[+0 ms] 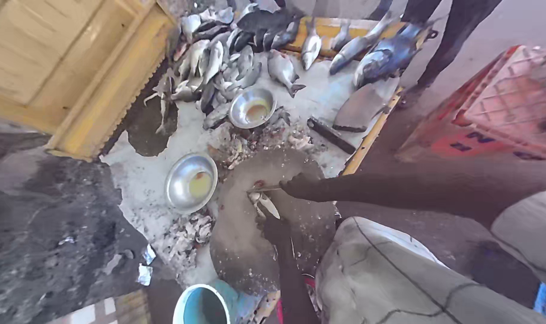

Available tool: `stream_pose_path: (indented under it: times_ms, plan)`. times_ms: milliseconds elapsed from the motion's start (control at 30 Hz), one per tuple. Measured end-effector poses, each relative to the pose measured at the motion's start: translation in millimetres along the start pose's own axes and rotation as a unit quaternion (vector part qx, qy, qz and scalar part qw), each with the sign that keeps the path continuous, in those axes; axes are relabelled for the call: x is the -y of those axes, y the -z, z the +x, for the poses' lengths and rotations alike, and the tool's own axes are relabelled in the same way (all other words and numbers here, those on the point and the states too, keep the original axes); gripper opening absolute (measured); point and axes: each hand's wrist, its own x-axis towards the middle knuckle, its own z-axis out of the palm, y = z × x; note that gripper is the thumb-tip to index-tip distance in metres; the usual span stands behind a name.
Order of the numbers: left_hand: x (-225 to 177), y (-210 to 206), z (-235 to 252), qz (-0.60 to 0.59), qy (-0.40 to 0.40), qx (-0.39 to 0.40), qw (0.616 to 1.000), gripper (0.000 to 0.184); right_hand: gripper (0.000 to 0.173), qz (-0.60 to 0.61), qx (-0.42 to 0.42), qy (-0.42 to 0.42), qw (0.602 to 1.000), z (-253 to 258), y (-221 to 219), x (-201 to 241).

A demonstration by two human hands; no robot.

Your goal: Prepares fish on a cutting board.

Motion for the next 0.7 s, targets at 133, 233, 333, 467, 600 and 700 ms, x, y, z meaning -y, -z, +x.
stream_pose_path:
  times_ms: [133, 233, 333, 467, 600, 700]
  plan:
    - [10, 5, -2, 0.075, 0.006, 0.009, 0.997, 0.109, 0.026, -0.059, 0.007, 0.058, 0.997, 9, 16, -23]
    - [29, 17, -21, 0.092, -0.009, 0.033, 0.995, 0.104, 0.026, 0.039, 0.052, 0.068, 0.996, 33, 32, -39]
    - [39, 44, -41, 0.123, -0.057, 0.054, 0.989, 0.108, 0.036, 0.135, 0.023, 0.052, 0.989, 43, 22, -47]
    - [51, 54, -34, 0.201, -0.11, 0.065, 0.971, 0.103, 0.049, 0.135, 0.044, 0.089, 0.986, 56, -2, -16]
    - [60, 32, -22, 0.197, -0.131, 0.072, 0.969, 0.098, 0.035, 0.136, 0.029, 0.181, 0.974, 127, 12, -70]
    - [67, -8, -24, 0.165, -0.153, 0.011, 0.974, 0.097, 0.038, 0.172, -0.078, 0.086, 0.978, 138, 23, -89]
